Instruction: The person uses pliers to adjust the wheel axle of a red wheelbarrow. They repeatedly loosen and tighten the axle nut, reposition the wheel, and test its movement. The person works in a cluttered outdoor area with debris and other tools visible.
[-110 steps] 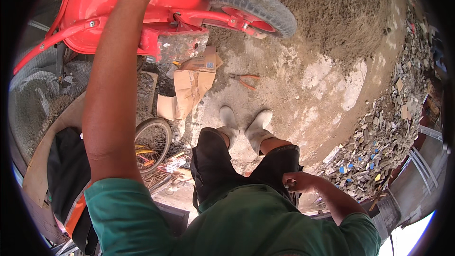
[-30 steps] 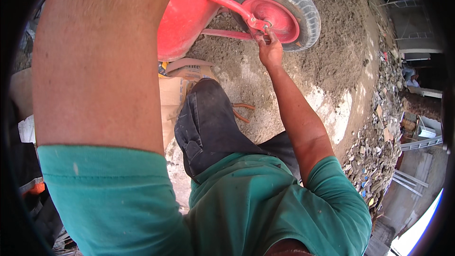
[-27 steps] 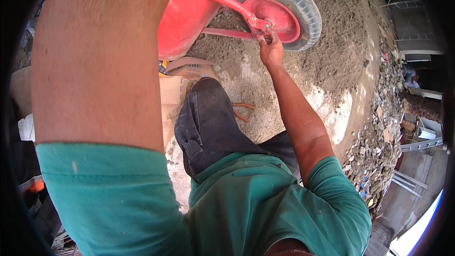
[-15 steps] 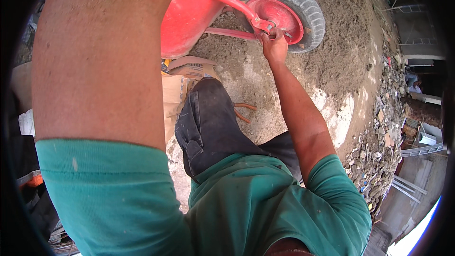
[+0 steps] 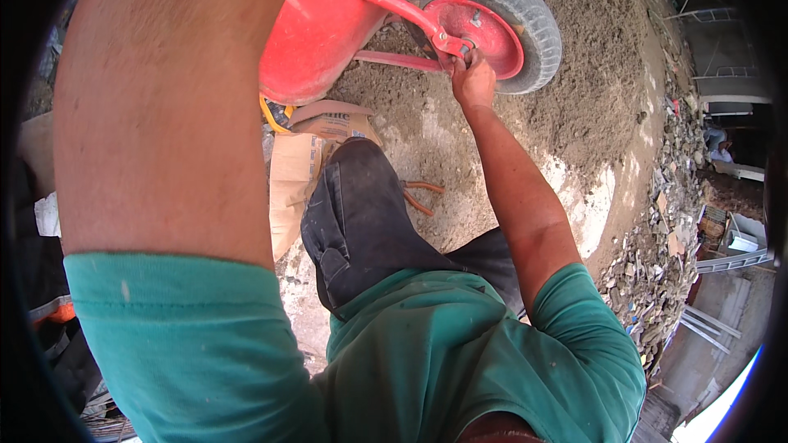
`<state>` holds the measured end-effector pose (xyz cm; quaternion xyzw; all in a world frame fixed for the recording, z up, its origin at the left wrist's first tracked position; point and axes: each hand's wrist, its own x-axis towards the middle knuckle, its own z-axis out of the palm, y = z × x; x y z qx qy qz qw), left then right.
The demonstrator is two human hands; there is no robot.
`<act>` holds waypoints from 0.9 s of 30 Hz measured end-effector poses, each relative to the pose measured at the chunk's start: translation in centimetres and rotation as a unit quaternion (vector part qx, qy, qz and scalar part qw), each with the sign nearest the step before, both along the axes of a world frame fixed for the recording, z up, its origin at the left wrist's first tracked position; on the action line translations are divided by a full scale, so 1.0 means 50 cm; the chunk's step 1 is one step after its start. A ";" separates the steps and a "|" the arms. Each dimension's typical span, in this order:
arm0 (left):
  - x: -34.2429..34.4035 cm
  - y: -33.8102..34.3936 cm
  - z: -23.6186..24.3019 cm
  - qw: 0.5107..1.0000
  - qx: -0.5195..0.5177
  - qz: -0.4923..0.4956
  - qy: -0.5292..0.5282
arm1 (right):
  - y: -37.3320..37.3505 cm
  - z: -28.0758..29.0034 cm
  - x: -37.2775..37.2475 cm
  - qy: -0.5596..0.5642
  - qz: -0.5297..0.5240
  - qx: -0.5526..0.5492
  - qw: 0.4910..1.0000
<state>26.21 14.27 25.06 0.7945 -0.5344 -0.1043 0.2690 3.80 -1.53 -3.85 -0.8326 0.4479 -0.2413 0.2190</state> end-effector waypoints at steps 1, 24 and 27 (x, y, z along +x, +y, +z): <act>-0.002 -0.002 0.001 1.000 0.000 0.001 0.000 | -0.001 0.000 -0.001 -0.005 -0.001 0.001 1.000; -0.008 -0.014 0.001 1.000 0.004 0.008 -0.006 | -0.008 -0.023 -0.002 -0.068 -0.003 0.004 0.998; -0.010 -0.018 0.001 1.000 0.002 0.008 -0.007 | -0.009 -0.022 -0.004 -0.072 0.002 0.007 0.997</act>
